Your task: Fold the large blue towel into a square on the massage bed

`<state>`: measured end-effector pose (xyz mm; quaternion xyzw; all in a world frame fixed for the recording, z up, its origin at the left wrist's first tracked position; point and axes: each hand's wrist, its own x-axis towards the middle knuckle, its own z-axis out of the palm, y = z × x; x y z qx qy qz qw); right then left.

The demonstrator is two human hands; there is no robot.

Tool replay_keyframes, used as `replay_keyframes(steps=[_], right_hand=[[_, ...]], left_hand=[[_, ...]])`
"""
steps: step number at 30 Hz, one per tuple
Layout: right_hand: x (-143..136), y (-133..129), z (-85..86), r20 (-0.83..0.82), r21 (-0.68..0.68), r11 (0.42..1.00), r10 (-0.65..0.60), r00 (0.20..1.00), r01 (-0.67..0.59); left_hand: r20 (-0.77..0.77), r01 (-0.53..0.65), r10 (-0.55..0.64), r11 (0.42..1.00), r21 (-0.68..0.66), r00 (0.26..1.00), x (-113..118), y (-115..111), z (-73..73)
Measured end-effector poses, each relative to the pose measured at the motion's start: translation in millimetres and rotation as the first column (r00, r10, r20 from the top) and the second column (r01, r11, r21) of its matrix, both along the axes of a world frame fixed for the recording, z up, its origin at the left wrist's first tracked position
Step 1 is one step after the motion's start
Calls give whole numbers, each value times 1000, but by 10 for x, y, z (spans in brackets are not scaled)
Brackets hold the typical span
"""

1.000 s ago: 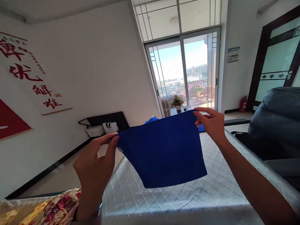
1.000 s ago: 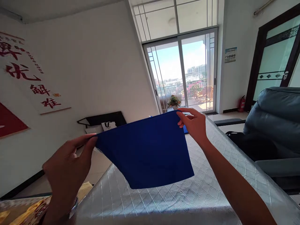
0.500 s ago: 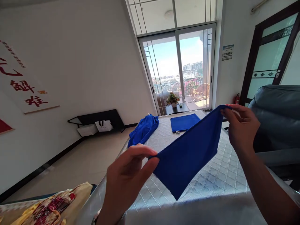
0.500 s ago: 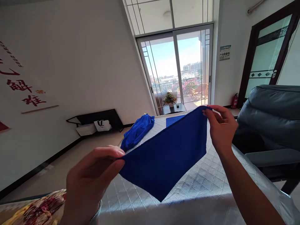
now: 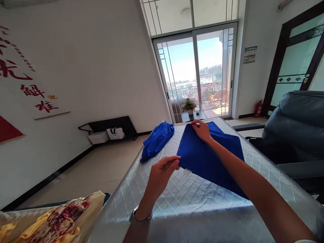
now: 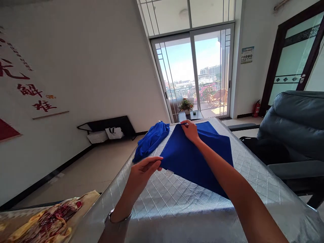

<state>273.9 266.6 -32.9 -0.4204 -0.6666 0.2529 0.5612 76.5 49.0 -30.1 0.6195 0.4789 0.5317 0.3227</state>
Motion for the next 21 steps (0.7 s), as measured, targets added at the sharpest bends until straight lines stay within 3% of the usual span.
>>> replay_keyframes(steps=[4, 6, 8, 10, 13, 16, 18, 21], right_hand=[[-515, -182, -656, 249, -116, 948, 317, 915, -297], [-499, -399, -946, 317, -165, 913, 408, 856, -373], [-271, -660, -1177, 394, -214, 884, 468, 791, -416], [123, -947, -1348, 476, -252, 881, 473, 741, -400], [820, -1374, -1535, 615, -293, 921, 387, 687, -257], [1351, -1695, -1704, 589, -400, 903, 386, 710, -160], [1530, -1818, -1806, 542, -434, 891, 378, 750, -136], [1584, -1897, -1891, 519, -390, 909, 349, 780, -147]], left_hand=[[-77, -122, 107, 965, -233, 991, -501, 118, -907], [-151, -180, 140, 936, -302, 979, -698, 141, -1298], [-224, -222, 154, 922, -318, 962, -840, 133, -1555], [-278, -235, 151, 924, -302, 949, -932, 99, -1673], [-318, -205, 109, 936, -287, 942, -1001, 25, -1690], [-358, -166, 66, 952, -257, 932, -1022, -33, -1676], [-406, -180, 85, 963, -202, 910, -1023, -54, -1687], [-467, -221, 149, 970, -103, 872, -1018, -65, -1710]])
